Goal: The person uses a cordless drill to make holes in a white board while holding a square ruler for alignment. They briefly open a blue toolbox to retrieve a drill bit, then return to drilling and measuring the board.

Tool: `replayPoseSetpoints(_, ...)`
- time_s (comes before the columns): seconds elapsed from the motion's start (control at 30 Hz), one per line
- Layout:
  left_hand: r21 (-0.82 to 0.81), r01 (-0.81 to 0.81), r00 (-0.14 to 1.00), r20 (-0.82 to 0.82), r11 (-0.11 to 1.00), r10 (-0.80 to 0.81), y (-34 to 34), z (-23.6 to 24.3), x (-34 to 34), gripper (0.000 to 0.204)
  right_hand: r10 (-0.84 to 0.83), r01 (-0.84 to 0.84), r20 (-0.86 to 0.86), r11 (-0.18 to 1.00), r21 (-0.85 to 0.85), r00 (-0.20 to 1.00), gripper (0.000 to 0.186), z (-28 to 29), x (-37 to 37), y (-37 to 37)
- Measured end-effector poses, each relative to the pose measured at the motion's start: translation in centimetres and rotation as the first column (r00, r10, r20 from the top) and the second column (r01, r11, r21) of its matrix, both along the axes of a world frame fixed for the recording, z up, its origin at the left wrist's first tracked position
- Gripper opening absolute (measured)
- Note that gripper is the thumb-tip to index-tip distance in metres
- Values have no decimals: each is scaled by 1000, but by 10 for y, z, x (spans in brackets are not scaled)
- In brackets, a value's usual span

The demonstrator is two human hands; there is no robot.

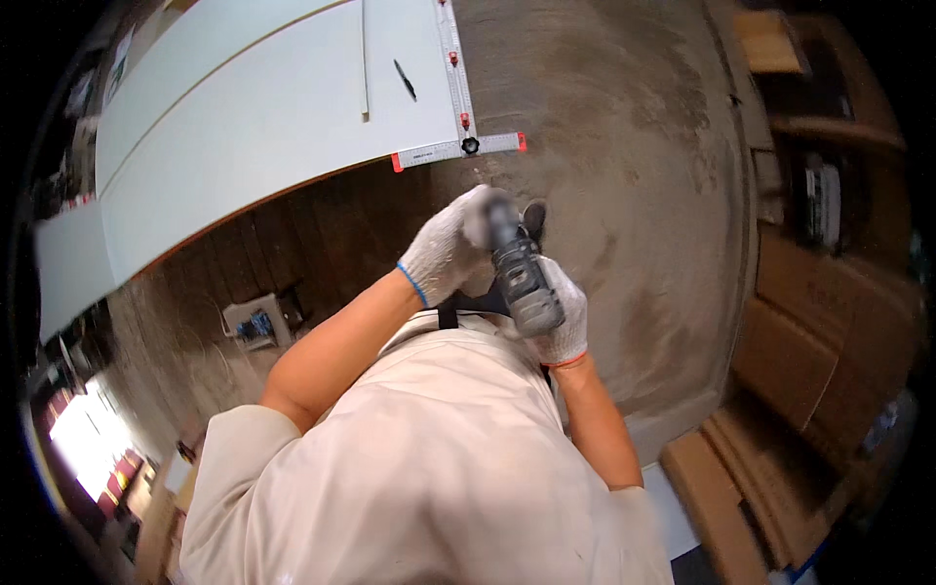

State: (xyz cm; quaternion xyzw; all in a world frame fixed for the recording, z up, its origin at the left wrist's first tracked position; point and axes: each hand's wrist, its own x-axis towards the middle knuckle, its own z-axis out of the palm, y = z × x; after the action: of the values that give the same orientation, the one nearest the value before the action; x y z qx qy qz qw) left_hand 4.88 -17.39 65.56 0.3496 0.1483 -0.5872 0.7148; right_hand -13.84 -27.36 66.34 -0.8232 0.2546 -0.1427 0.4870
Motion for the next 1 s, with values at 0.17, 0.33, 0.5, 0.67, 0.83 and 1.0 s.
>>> replayPoseSetpoints(0.17,383,-223,973,148,897,179,35,-93,30,53,277,-292,-115,947,-135,954,29,-62,57,-138)
replayPoseSetpoints(0.33,516,-544,809,114,661,577,46,-151,-13,37,510,-526,-147,844,-104,847,27,-84,128,-252)
replayPoseSetpoints(0.5,540,-653,675,96,532,731,-1,-199,-57,27,664,-717,-296,687,-118,686,27,-74,188,-303)
replayPoseSetpoints(0.67,567,-702,565,78,430,821,-54,-287,-33,20,717,-774,-328,628,-78,615,26,-81,227,-310)
replayPoseSetpoints(0.83,591,-738,498,152,325,854,-88,-374,11,62,761,-830,-426,556,39,490,22,-106,229,-318)
replayPoseSetpoints(1.0,468,-871,266,190,151,945,-107,-426,54,22,868,-931,-358,365,-7,343,29,-166,275,-342)
